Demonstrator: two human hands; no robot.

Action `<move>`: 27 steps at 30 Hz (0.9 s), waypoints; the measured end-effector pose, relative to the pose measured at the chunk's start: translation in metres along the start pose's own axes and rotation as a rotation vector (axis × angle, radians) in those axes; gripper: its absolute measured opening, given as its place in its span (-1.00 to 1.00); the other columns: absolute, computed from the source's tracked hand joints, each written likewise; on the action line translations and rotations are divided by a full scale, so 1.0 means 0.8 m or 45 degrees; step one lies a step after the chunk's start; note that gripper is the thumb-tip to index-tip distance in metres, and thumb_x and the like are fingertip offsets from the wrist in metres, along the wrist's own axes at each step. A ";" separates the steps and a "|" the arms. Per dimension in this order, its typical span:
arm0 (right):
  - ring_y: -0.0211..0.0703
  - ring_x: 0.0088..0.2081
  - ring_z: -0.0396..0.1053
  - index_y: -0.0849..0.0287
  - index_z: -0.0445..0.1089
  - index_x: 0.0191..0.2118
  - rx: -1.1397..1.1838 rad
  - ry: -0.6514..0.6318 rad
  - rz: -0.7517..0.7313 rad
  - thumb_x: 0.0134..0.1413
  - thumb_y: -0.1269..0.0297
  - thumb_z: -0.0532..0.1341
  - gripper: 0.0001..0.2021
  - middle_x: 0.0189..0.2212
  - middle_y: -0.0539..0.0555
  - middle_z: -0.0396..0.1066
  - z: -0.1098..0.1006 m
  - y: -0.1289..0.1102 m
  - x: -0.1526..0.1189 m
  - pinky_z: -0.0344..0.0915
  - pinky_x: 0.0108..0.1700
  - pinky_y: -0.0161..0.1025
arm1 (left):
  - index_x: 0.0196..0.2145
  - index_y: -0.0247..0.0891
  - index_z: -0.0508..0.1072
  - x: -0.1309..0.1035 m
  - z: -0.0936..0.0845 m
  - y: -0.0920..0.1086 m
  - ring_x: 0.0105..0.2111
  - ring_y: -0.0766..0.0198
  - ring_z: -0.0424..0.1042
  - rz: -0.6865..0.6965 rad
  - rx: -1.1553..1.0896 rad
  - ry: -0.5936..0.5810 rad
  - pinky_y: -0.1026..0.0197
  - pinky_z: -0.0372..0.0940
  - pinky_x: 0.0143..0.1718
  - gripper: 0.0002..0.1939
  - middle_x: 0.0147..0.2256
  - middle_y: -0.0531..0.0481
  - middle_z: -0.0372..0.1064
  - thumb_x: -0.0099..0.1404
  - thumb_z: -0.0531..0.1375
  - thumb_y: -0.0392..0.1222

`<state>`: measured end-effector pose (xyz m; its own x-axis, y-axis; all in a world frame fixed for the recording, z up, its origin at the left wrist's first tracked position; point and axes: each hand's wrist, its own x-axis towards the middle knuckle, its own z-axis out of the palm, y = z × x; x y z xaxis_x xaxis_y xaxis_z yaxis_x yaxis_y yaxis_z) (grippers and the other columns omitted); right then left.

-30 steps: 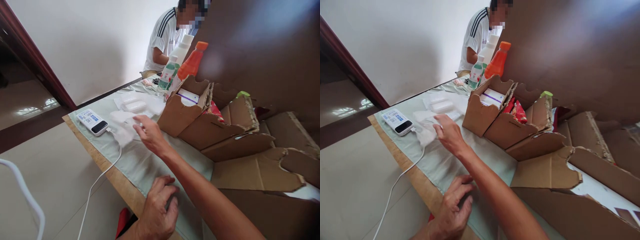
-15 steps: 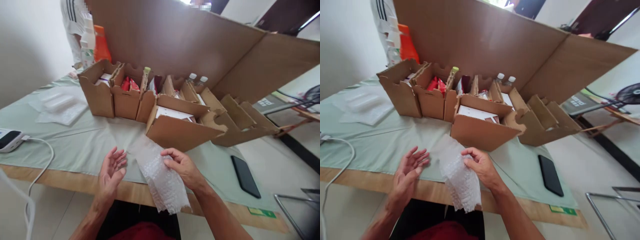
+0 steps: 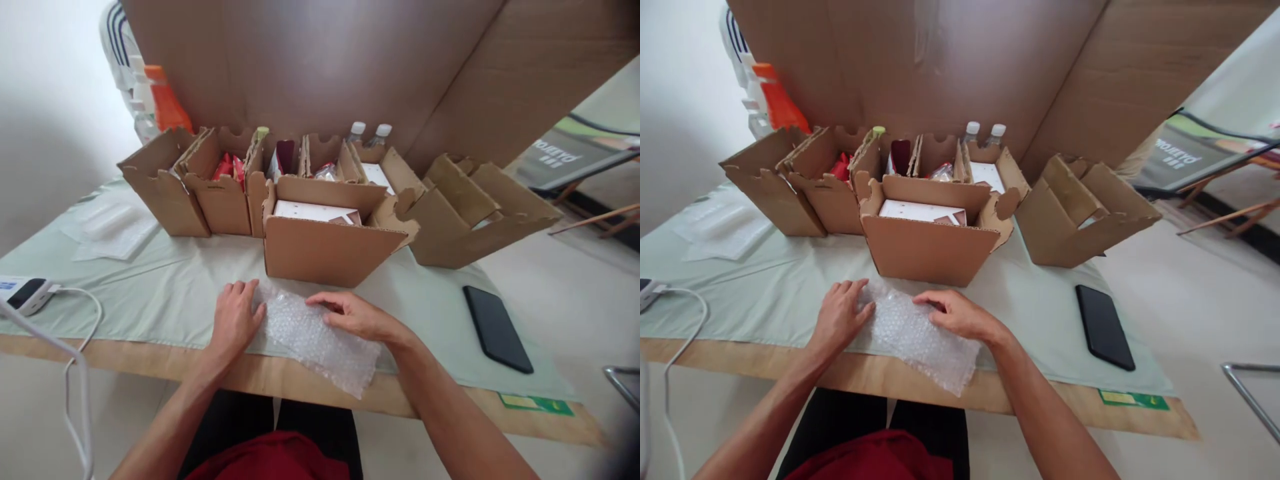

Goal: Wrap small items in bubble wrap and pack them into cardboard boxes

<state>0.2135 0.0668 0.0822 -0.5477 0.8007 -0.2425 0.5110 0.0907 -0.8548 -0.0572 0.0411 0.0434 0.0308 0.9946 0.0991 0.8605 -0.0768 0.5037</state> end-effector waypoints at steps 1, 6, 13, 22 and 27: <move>-0.19 -0.32 0.40 0.07 0.57 0.05 -0.054 0.022 0.006 -0.01 0.35 0.21 -0.54 -0.22 0.02 0.59 -0.003 0.001 -0.010 0.31 -0.26 -0.26 | 0.11 -0.41 0.47 0.001 0.001 0.002 -0.01 -0.24 0.44 -0.001 -0.001 -0.010 -0.28 0.29 0.08 -0.55 -0.11 -0.35 0.52 0.27 0.18 -0.29; -0.18 -0.41 0.40 0.11 0.57 0.00 -0.112 0.341 0.128 0.07 0.20 0.17 -0.61 -0.24 0.08 0.60 -0.008 0.015 -0.057 0.32 -0.39 -0.27 | 0.17 -0.36 0.44 -0.009 -0.002 0.006 -0.17 -0.04 0.50 -0.070 -0.118 -0.041 -0.06 0.32 -0.03 -0.45 -0.28 -0.15 0.52 0.21 0.15 -0.37; -0.17 -0.46 0.42 0.10 0.60 -0.24 0.023 0.642 0.099 -0.07 0.01 0.31 -0.67 -0.40 0.09 0.58 0.020 -0.001 -0.014 0.35 -0.41 -0.26 | 0.16 -0.29 0.47 -0.003 -0.058 -0.035 -0.45 0.24 0.38 -0.246 -0.469 0.129 0.22 0.28 -0.35 -0.42 -0.45 0.11 0.38 0.16 0.16 -0.20; -0.16 -0.28 0.54 0.08 0.58 -0.13 0.385 0.207 -0.217 0.11 0.17 0.29 -0.77 0.12 0.21 0.48 0.149 -0.080 0.095 0.53 -0.18 -0.20 | -0.36 -0.25 0.53 0.026 -0.173 -0.178 -0.52 0.26 0.37 -0.525 -0.892 0.672 0.21 0.28 -0.44 -0.71 -0.53 0.07 0.43 -0.04 0.25 -0.05; -0.07 -0.23 0.57 0.09 0.58 -0.15 0.383 0.183 -0.144 0.18 0.05 0.29 -0.74 0.10 0.26 0.49 0.170 -0.068 0.144 0.56 -0.18 -0.15 | -0.38 -0.17 0.32 0.082 -0.252 -0.263 -0.53 0.37 0.29 -0.563 -0.987 1.139 0.29 0.22 -0.51 -0.83 -0.52 0.16 0.30 0.09 0.20 -0.09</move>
<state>0.0329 0.0734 0.0382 -0.4799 0.8727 -0.0899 0.2226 0.0220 -0.9747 -0.3387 0.1082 0.1169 -0.7973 0.5741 0.1863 0.1769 -0.0729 0.9815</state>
